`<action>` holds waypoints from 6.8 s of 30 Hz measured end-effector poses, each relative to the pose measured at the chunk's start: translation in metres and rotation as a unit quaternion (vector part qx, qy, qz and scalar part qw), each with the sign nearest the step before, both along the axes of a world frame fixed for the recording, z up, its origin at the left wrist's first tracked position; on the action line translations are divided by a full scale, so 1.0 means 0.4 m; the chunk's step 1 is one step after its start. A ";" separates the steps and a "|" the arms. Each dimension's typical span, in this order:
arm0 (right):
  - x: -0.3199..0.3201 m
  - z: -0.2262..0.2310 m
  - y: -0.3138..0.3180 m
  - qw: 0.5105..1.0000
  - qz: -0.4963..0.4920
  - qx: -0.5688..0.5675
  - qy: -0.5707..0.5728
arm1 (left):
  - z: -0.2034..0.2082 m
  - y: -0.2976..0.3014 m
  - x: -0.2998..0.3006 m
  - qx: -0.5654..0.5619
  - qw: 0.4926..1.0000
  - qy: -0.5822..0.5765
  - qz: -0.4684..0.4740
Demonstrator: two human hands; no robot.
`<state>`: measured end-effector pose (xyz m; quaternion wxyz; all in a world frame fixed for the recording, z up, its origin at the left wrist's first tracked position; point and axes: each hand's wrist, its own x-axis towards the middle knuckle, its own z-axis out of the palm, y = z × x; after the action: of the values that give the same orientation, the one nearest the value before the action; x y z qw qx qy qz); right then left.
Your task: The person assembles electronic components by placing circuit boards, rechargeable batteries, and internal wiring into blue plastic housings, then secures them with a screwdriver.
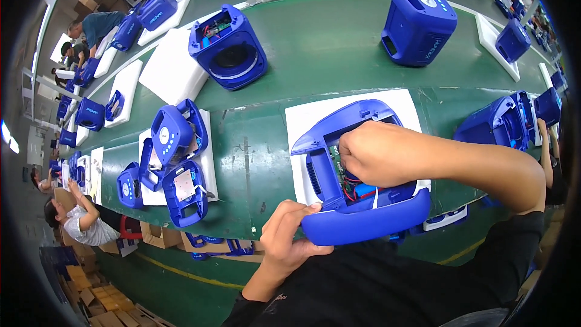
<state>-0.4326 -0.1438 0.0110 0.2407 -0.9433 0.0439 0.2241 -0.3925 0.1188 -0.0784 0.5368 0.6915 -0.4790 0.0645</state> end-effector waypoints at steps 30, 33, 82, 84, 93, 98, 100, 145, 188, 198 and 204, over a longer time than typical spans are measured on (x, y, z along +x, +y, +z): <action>-0.452 0.025 -0.079 0.892 -0.190 0.292 -0.286 | -0.008 0.020 -0.054 0.042 0.993 0.089 0.073; -0.529 -0.093 -0.028 0.858 -0.221 0.346 -0.310 | 0.011 0.025 -0.066 0.046 0.991 0.106 0.063; -0.287 -0.131 0.034 0.751 -0.367 0.406 -0.369 | 0.028 -0.120 0.146 0.109 0.984 0.132 0.039; -0.276 -0.148 0.044 0.751 -0.352 0.407 -0.382 | 0.019 -0.128 0.140 0.027 0.912 0.401 -0.085; -0.230 -0.130 0.222 0.755 -0.323 0.371 -0.433 | -0.053 0.047 0.194 -0.060 0.854 0.508 -0.095; -0.215 -0.104 0.291 0.806 -0.224 0.271 -0.476 | -0.095 0.132 0.168 -0.099 0.877 0.470 -0.023; -0.217 -0.096 0.299 0.812 -0.198 0.266 -0.479 | -0.105 0.149 0.152 -0.112 0.883 0.456 -0.014; 0.288 -0.055 -0.488 0.727 -0.249 -0.182 -0.613 | -0.321 -0.101 0.130 0.089 0.994 -0.054 0.019; -0.338 -0.020 -0.037 0.900 0.075 0.001 -0.429 | 0.069 0.540 0.109 0.315 0.890 -0.020 0.329; -0.074 -0.021 -0.168 0.896 0.039 -0.090 -0.433 | 0.078 0.514 0.056 0.180 0.942 0.237 0.155; 0.029 0.005 -0.182 0.994 -0.001 -0.038 -0.105 | 0.042 0.499 0.037 0.089 0.946 0.298 0.092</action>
<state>-0.4211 -0.2167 0.0128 0.2079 -0.9701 0.0277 0.1220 -0.3776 0.3186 -0.0615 0.5834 0.7649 -0.2353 -0.1388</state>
